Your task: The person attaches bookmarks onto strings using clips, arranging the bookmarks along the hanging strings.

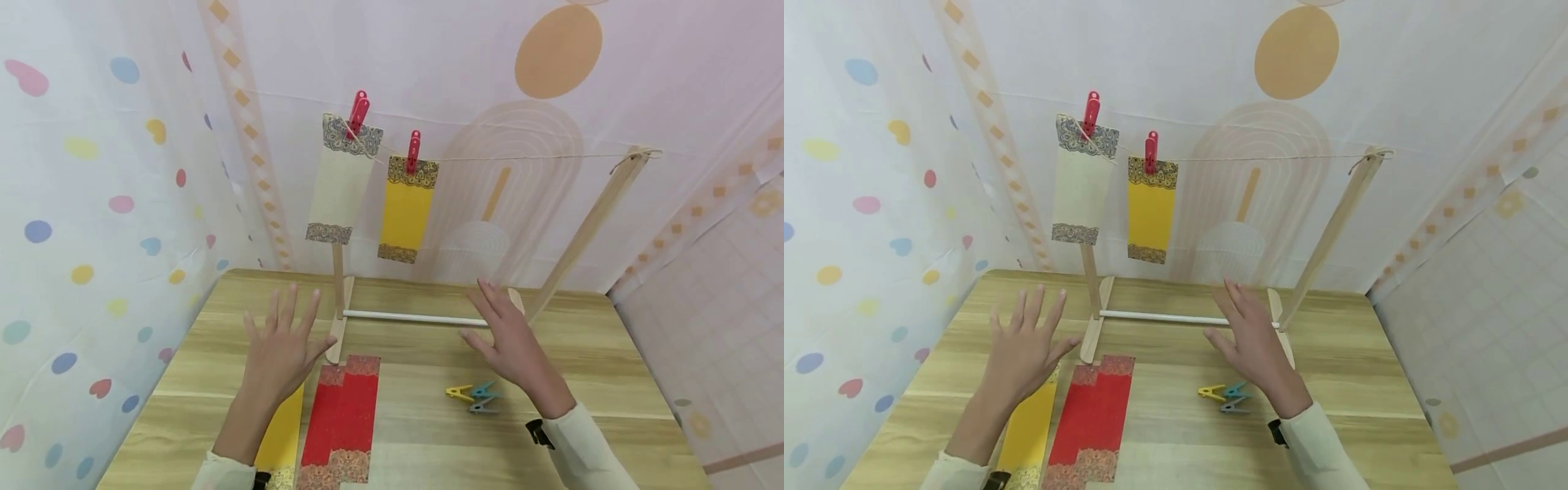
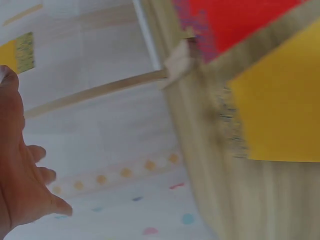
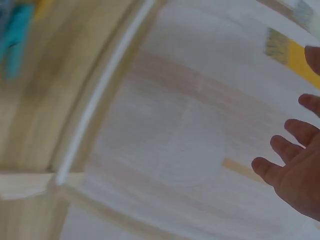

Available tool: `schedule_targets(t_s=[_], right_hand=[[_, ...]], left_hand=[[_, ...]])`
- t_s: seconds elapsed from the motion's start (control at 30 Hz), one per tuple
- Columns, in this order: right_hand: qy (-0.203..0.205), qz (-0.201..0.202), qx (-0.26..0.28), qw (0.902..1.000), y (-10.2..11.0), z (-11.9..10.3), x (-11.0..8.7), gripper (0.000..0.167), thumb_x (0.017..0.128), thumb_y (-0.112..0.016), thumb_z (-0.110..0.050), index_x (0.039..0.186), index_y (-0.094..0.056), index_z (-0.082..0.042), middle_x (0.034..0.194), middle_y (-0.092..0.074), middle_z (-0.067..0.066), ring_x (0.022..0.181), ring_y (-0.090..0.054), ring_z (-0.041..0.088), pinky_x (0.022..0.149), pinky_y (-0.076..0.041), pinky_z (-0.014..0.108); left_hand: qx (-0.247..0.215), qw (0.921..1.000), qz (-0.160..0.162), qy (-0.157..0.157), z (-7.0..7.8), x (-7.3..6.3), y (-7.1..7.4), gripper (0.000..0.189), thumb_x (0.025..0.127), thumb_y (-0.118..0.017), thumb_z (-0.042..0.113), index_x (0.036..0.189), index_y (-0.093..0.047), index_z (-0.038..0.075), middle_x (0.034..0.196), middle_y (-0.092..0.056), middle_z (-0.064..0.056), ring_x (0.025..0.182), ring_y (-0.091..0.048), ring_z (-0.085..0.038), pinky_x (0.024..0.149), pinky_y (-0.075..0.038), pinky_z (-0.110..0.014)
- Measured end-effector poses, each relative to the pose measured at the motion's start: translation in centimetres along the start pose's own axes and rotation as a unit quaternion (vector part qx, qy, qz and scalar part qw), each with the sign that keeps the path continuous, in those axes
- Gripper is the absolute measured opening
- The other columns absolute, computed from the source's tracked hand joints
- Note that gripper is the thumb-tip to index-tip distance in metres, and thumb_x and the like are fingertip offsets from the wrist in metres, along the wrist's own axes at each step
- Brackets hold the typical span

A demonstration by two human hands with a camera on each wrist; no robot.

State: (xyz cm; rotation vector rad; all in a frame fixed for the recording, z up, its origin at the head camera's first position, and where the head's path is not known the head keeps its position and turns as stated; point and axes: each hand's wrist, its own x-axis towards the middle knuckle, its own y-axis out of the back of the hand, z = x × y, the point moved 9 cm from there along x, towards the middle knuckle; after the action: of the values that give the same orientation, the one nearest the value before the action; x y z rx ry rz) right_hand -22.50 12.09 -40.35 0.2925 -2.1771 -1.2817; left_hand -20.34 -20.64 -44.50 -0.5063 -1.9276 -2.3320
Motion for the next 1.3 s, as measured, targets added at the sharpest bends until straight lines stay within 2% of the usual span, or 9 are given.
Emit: schedule_targets(t_s=[0.13, 0.27, 0.47, 0.63, 0.8, 0.97, 1.1, 1.2, 1.3], right_hand=[[-0.003, -0.04, -0.013, 0.9991, -1.9, 1.1, -1.7, 0.076, 0.093, -0.074, -0.032, 0.155, -0.039, -0.003, 0.162, -0.025, 0.024, 0.146, -0.025, 0.049, 0.108, -0.029, 0.07], [-0.013, -0.069, -0.013, 0.9974, -3.8, 2.1, -3.4, 0.082, 0.091, -0.076, -0.036, 0.157, -0.036, -0.006, 0.162, -0.026, 0.024, 0.147, -0.024, 0.047, 0.108, -0.029, 0.07], [0.002, -0.079, -0.038, 0.9962, -5.8, 2.9, -5.4, 0.086, 0.084, -0.081, -0.04, 0.152, -0.043, -0.003, 0.157, -0.034, 0.027, 0.143, -0.031, 0.05, 0.109, -0.03, 0.067], [-0.016, -0.092, -0.037, 0.9949, -6.8, 3.7, -6.5, 0.088, 0.082, -0.083, -0.04, 0.151, -0.045, -0.001, 0.156, -0.036, 0.028, 0.142, -0.034, 0.05, 0.108, -0.032, 0.066], [-0.059, -0.108, -0.028, 0.992, -7.8, 4.9, -7.3, 0.087, 0.081, -0.085, -0.041, 0.148, -0.049, -0.001, 0.154, -0.04, 0.027, 0.137, -0.041, 0.049, 0.104, -0.038, 0.065], [-0.087, -0.12, -0.034, 0.9884, -9.0, 6.0, -8.2, 0.086, 0.078, -0.086, -0.044, 0.145, -0.053, -0.002, 0.147, -0.046, 0.028, 0.128, -0.05, 0.05, 0.1, -0.041, 0.065], [-0.103, -0.134, -0.04, 0.9848, -9.9, 6.6, -8.8, 0.085, 0.077, -0.086, -0.049, 0.141, -0.056, -0.003, 0.14, -0.053, 0.027, 0.125, -0.052, 0.047, 0.099, -0.043, 0.063], [-0.116, -0.14, -0.038, 0.9826, -10.4, 6.9, -9.1, 0.081, 0.078, -0.085, -0.048, 0.14, -0.059, -0.004, 0.134, -0.057, 0.022, 0.121, -0.055, 0.042, 0.093, -0.05, 0.057], [-0.137, -0.15, -0.019, 0.979, -10.9, 7.2, -9.5, 0.069, 0.081, -0.084, -0.042, 0.135, -0.064, -0.004, 0.127, -0.059, 0.016, 0.112, -0.058, 0.033, 0.085, -0.053, 0.048]], left_hand=[[-0.009, 0.9974, -0.05, 0.051, -1.8, -1.4, -2.3, 0.082, 0.097, -0.05, 0.062, 0.163, -0.022, 0.022, 0.164, -0.016, -0.026, 0.147, -0.012, -0.056, 0.103, -0.008, -0.084], [-0.032, 0.9902, -0.096, 0.096, -3.3, -3.1, -4.4, 0.087, 0.096, -0.044, 0.071, 0.164, -0.014, 0.025, 0.164, -0.011, -0.031, 0.144, -0.008, -0.062, 0.097, -0.005, -0.088], [-0.06, 0.981, -0.121, 0.139, -4.6, -5.1, -7.2, 0.091, 0.095, -0.045, 0.073, 0.164, -0.013, 0.024, 0.162, -0.006, -0.035, 0.144, -0.002, -0.062, 0.093, -0.002, -0.09], [-0.061, 0.9743, -0.143, 0.163, -5.4, -6.0, -9.1, 0.095, 0.093, -0.043, 0.076, 0.165, -0.009, 0.023, 0.161, -0.002, -0.037, 0.144, 0.0, -0.062, 0.093, -0.002, -0.09], [-0.071, 0.9693, -0.146, 0.185, -6.1, -6.7, -10.0, 0.099, 0.092, -0.053, 0.072, 0.164, -0.008, 0.022, 0.16, 0.0, -0.039, 0.142, -0.001, -0.065, 0.093, -0.002, -0.09], [-0.045, 0.9739, -0.119, 0.188, -6.6, -7.5, -10.6, 0.113, 0.083, -0.061, 0.077, 0.164, -0.01, 0.017, 0.159, -0.005, -0.04, 0.143, -0.005, -0.064, 0.099, -0.005, -0.087], [-0.029, 0.9719, -0.111, 0.206, -7.2, -8.3, -11.3, 0.121, 0.08, -0.058, 0.082, 0.161, -0.012, 0.004, 0.158, -0.01, -0.04, 0.143, -0.007, -0.062, 0.104, -0.006, -0.082], [-0.035, 0.9695, -0.111, 0.216, -7.7, -8.5, -11.7, 0.122, 0.083, -0.055, 0.081, 0.158, -0.013, -0.006, 0.156, -0.013, -0.042, 0.142, -0.008, -0.063, 0.106, -0.007, -0.08], [-0.035, 0.9669, -0.127, 0.219, -7.9, -8.7, -12.0, 0.118, 0.089, -0.051, 0.077, 0.153, -0.016, -0.016, 0.155, -0.014, -0.043, 0.142, -0.009, -0.064, 0.107, -0.008, -0.079]])
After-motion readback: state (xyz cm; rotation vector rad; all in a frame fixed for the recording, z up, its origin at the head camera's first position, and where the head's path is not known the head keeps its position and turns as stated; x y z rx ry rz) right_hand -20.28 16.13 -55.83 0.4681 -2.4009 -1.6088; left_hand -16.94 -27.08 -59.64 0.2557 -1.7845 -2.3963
